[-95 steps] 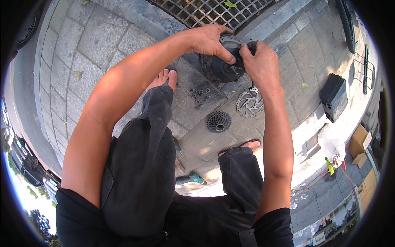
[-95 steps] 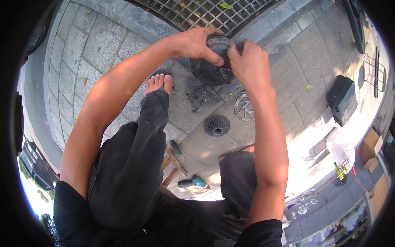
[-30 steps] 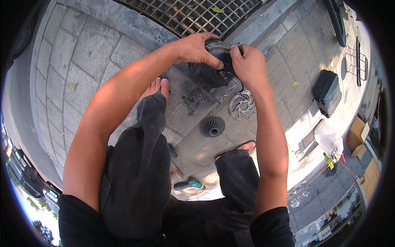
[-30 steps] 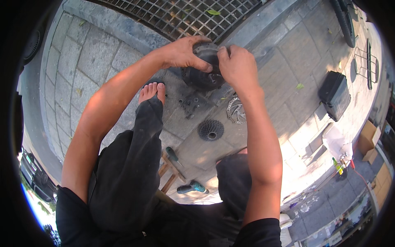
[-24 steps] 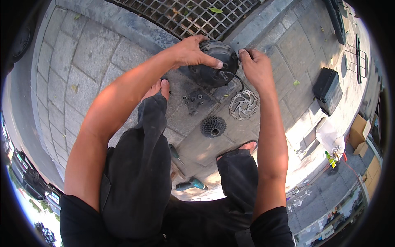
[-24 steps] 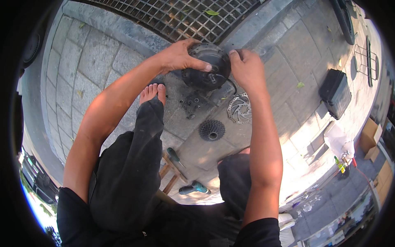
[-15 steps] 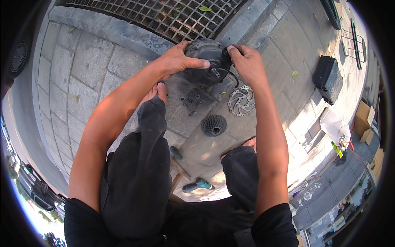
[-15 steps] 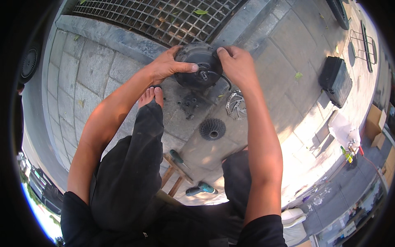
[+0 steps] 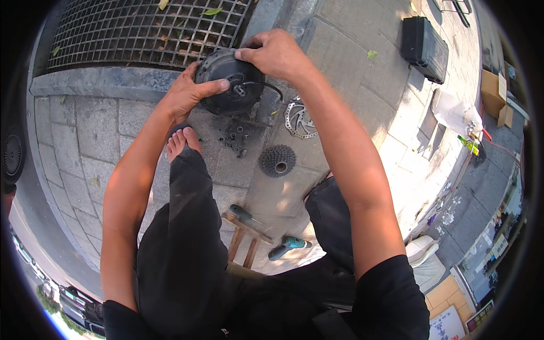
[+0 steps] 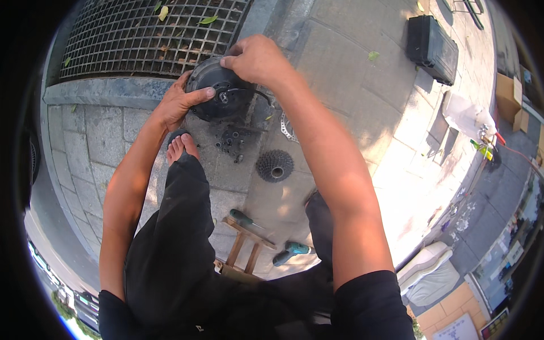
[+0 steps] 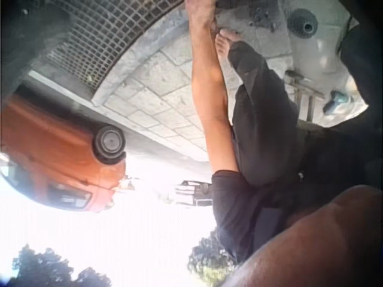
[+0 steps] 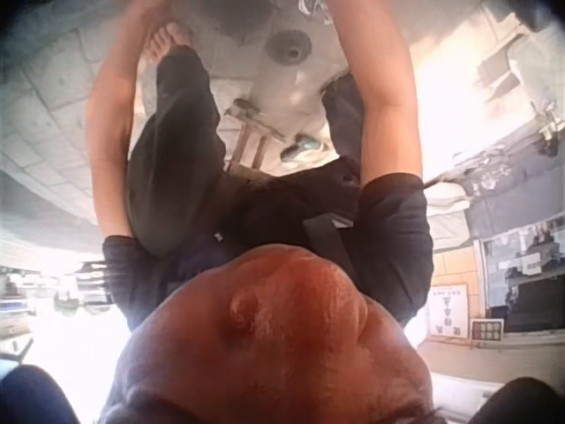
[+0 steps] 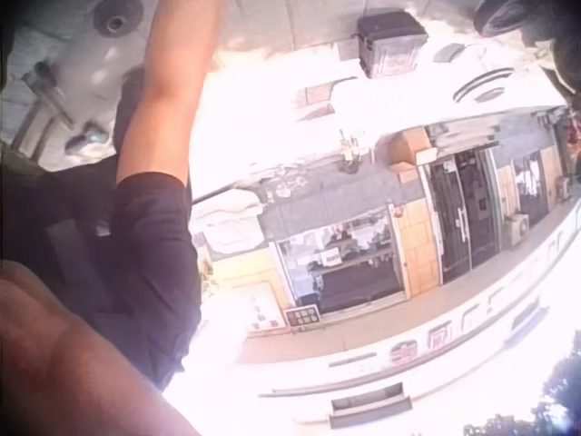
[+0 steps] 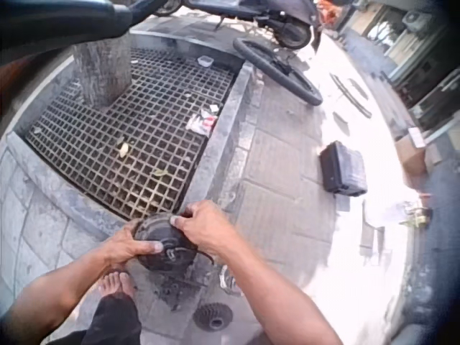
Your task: The person sits on a paved surface and assembles a mechanical component, likely a hub motor, by hand. They insert small metal parts into the housing, manipulate a wire, and use a screwdriver to tighten screws on the assembly.
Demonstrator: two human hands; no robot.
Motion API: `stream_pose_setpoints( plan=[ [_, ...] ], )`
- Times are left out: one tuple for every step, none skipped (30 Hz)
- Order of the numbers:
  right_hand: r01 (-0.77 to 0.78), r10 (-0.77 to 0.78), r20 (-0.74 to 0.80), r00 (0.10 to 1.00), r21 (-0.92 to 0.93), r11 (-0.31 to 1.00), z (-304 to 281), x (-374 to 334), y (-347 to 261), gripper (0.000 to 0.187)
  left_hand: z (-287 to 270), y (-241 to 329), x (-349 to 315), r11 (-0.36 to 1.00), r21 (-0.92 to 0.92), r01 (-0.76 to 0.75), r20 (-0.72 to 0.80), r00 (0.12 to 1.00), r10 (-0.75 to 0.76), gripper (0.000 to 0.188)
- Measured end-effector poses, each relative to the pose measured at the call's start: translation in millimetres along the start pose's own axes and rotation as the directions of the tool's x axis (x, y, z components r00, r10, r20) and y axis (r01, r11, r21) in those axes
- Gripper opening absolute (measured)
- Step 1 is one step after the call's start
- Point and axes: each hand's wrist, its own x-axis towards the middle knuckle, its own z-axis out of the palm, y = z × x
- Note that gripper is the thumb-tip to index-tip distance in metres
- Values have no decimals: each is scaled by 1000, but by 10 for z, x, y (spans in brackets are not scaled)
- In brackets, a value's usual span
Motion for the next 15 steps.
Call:
stream_pose_setpoints(
  plan=[
    [-11, 11, 2, 1000, -23, 1000, -12, 18, 7, 42, 21, 40, -22, 1000, -23, 5, 24, 1000, -5, 121],
    [-4, 5, 9, 1000, -45, 999, -48, 21, -5, 41, 54, 106, -44, 999, -46, 11, 40, 999, -9, 121],
    [-5, 6, 15, 1000, -67, 998, -80, 7, -4, 40, 103, 141, -66, 997, -69, 22, 62, 998, -18, 120],
    [35, -33, 19, 999, -118, 992, -100, 17, -26, 40, 118, 151, -78, 998, -68, 14, 44, 999, -11, 123],
    [74, -70, 28, 997, -170, 983, -113, 33, -55, 39, 122, 155, -90, 998, -69, 5, 25, 1000, -4, 126],
    [66, -59, 44, 997, -184, 981, -101, 54, -77, 40, 114, 146, -99, 996, -91, 8, 39, 999, -5, 124],
    [58, -46, 61, 997, -202, 978, -92, 76, -88, 41, 115, 136, -83, 993, -117, 11, 55, 998, -4, 122],
    [28, -20, 46, 999, -176, 984, -65, 84, -77, 42, 123, 153, -75, 994, -111, 15, 59, 998, -9, 120],
    [-1, 6, 31, 1000, -146, 989, -56, 70, -47, 44, 141, 178, -64, 994, -104, 21, 61, 998, -15, 119],
    [-13, 14, 11, 1000, -103, 995, -50, 55, -50, 44, 119, 181, -70, 995, -92, 29, 45, 999, -25, 118],
    [-21, 21, -5, 1000, -50, 999, -24, 52, -47, 44, 71, 141, -55, 995, -101, 25, 29, 999, -22, 115],
    [7, -9, -23, 1000, -57, 998, -2, 68, -32, 44, 31, 91, -28, 994, -111, 21, 12, 1000, -19, 112],
    [-12, 12, -44, 999, -14, 1000, 24, 48, 3, 44, 60, 91, -36, 993, -120, 23, 0, 1000, -23, 110],
    [-29, 31, -63, 998, 28, 999, 50, 23, 40, 44, 101, 149, -81, 993, -114, 10, 36, 999, -6, 102],
    [-44, 50, -81, 995, 70, 997, 73, -5, 80, 44, 117, 154, -59, 992, -121, 25, 73, 997, -16, 108]
  ],
)
